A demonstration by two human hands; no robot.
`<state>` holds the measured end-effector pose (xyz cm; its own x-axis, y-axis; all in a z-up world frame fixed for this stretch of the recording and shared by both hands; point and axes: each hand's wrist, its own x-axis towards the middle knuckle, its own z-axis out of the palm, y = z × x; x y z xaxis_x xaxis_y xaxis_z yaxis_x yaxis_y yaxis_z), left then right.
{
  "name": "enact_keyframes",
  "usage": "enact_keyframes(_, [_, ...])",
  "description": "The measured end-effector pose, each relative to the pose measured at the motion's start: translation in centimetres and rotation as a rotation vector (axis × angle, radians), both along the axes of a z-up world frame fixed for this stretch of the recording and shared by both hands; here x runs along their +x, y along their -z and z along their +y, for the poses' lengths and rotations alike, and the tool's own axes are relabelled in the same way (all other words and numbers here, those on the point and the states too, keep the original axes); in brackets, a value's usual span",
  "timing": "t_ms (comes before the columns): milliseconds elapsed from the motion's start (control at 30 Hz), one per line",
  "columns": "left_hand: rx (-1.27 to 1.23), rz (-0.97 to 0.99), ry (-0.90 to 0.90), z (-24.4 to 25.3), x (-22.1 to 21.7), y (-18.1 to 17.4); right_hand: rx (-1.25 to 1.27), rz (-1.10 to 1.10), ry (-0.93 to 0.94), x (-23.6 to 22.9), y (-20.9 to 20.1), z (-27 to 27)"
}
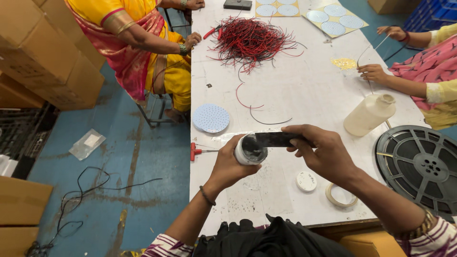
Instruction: The person repeatedly scoops a gray paste from a small white container using a black rectangular card and spreads it onto a clear plastic sheet on the table. They also use a red-handled screwdriver to stir the paste inside the container.
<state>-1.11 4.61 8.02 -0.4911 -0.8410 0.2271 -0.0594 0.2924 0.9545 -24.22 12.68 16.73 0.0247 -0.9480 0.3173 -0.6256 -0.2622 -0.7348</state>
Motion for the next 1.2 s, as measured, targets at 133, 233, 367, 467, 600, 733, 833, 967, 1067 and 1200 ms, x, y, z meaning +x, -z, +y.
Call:
enact_keyframes(133, [-0.027,0.007,-0.003,0.1,0.1,-0.2,-0.009,0.042,-0.006,-0.1,-0.1,0.1])
enact_keyframes(233, [-0.029,-0.012,-0.013,0.1,0.4,-0.4,-0.005,0.042,-0.020,-0.2,0.0,0.0])
enact_keyframes(367, [-0.045,-0.014,-0.023,0.2,0.6,-0.5,-0.053,0.040,-0.071,-0.1,0.0,-0.3])
enact_keyframes(467, [-0.083,0.000,-0.031,0.2,0.7,-0.3,-0.059,0.031,-0.081,0.2,0.0,-0.4])
enact_keyframes(600, [-0.092,0.003,-0.032,0.2,0.7,0.2,-0.072,0.031,-0.099,0.4,0.0,-0.7])
enact_keyframes(733, [-0.104,-0.015,-0.020,0.0,0.4,0.7,-0.089,0.120,-0.116,0.4,0.2,-1.1])
enact_keyframes(833, [-0.096,-0.024,-0.025,0.0,0.3,0.8,-0.075,0.258,-0.104,0.5,0.4,-1.3])
enact_keyframes(967, [-0.124,-0.018,-0.018,0.0,0.3,0.7,-0.358,0.549,-0.344,-0.1,1.1,-2.3])
enact_keyframes(1067, [-0.057,-0.072,0.016,0.1,0.3,1.0,-0.365,0.675,-0.490,-1.0,2.0,-3.4])
enact_keyframes(1200, [-0.136,-0.140,0.042,0.1,0.1,1.2,-0.488,0.824,-0.641,-1.8,2.1,-4.5])
